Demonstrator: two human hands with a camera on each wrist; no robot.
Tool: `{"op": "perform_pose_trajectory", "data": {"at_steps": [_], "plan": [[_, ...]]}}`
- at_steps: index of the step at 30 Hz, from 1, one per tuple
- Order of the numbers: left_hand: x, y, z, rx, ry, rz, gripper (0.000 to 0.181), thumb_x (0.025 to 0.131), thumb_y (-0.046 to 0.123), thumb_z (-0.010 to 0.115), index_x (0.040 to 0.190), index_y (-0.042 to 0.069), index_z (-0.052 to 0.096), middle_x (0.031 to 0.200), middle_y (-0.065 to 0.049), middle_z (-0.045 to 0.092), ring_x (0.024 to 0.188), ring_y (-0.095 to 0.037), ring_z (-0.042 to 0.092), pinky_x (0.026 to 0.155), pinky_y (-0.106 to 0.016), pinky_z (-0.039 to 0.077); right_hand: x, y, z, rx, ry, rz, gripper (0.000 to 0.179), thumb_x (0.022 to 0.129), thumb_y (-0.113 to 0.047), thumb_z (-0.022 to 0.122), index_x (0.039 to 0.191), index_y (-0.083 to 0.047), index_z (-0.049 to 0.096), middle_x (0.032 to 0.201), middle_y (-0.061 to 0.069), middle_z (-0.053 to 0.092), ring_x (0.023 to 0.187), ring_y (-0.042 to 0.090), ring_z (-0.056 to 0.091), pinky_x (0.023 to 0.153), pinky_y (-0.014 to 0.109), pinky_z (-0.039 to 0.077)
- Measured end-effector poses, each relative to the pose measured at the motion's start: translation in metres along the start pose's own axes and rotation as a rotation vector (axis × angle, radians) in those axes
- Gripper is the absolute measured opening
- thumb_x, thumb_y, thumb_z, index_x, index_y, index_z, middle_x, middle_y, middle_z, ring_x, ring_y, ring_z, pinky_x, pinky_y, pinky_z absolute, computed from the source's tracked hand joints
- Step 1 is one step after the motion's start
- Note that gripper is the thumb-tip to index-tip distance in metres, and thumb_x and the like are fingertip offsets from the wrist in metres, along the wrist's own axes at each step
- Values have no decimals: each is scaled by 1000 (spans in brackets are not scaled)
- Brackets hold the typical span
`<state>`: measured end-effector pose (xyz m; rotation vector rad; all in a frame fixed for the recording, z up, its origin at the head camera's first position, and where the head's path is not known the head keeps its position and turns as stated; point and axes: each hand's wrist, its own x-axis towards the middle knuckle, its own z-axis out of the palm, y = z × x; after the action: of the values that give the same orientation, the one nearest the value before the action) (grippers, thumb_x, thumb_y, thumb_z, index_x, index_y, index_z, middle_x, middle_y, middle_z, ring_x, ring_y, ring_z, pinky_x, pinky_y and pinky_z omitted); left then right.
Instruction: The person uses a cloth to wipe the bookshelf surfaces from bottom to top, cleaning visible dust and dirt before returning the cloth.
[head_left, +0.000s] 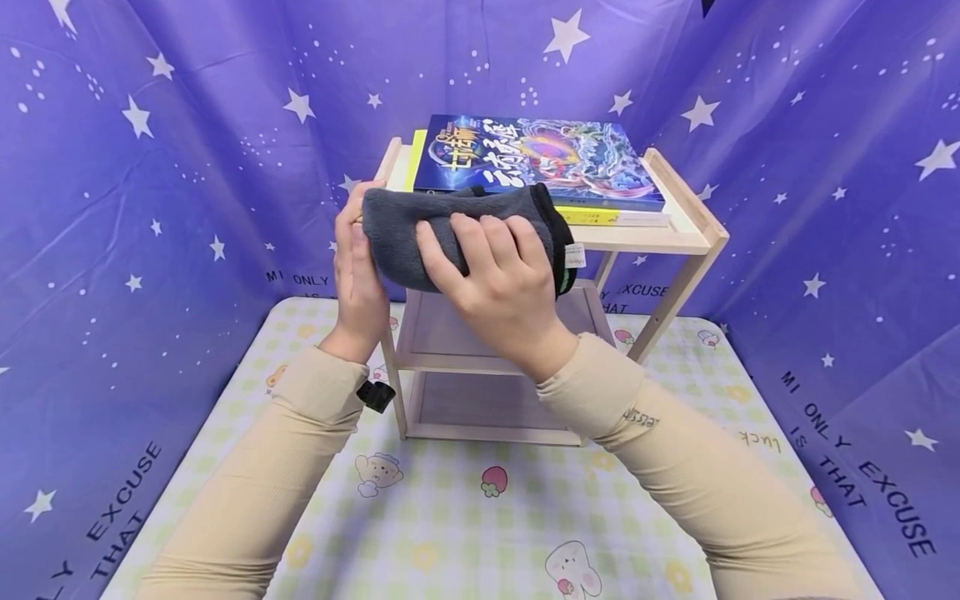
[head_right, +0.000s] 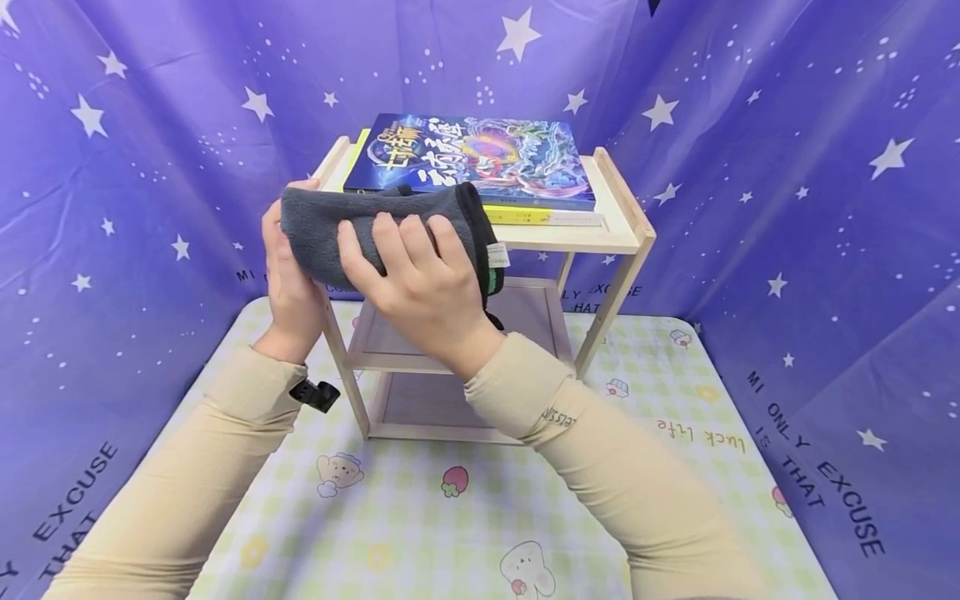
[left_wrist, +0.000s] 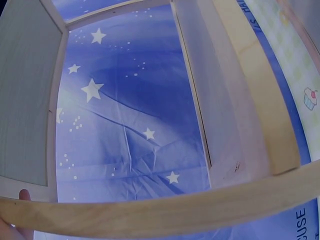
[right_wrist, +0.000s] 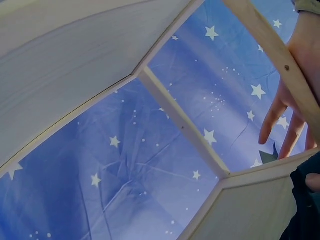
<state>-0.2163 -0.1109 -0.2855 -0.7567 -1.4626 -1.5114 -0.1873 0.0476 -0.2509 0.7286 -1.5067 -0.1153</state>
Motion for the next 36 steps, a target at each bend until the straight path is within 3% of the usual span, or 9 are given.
{"op": "perform_pose_trajectory", "data": {"at_steps": [5,15,21,28,32,36], "plan": [[-3,0,-1,6,6,-33,48,101,13,21,138,-14,33,143,-27,45,137,-21,43,119,-40,29,4,-7,3,1,-2,11,23,92,-11,64,113,-18,69,100,9,65,88,27,57,82,40,46],[-1,2,-3,54,24,-58,45,101,11,24,136,-13,39,139,-26,49,130,-17,49,117,-39,32,9,-12,6,12,-3,33,24,91,-8,63,112,-19,69,99,9,65,86,26,57,82,40,45],[-2,-1,-6,60,2,-37,62,105,39,28,137,-13,39,140,-26,49,132,-19,47,116,-39,32,7,-6,2,41,-28,18,23,93,-11,63,114,-19,69,100,9,65,87,27,57,82,40,45],[3,2,-3,1,-12,5,39,99,4,23,127,-15,42,138,-30,47,137,-25,42,119,-43,28,1,4,-6,54,-65,22,24,94,-13,62,115,-19,70,103,10,66,90,28,59,82,40,46],[6,1,-2,-45,-8,31,29,98,1,24,113,-15,44,131,-32,48,133,-26,45,118,-44,29,-4,11,-12,56,-82,42,24,95,-13,61,115,-19,71,105,10,66,91,28,60,81,40,46],[6,0,-2,-56,-11,23,28,98,2,25,109,-15,44,131,-31,48,134,-27,44,119,-44,28,-11,20,-16,64,-88,64,24,95,-11,61,115,-19,71,105,11,65,91,29,60,79,42,46]]}}
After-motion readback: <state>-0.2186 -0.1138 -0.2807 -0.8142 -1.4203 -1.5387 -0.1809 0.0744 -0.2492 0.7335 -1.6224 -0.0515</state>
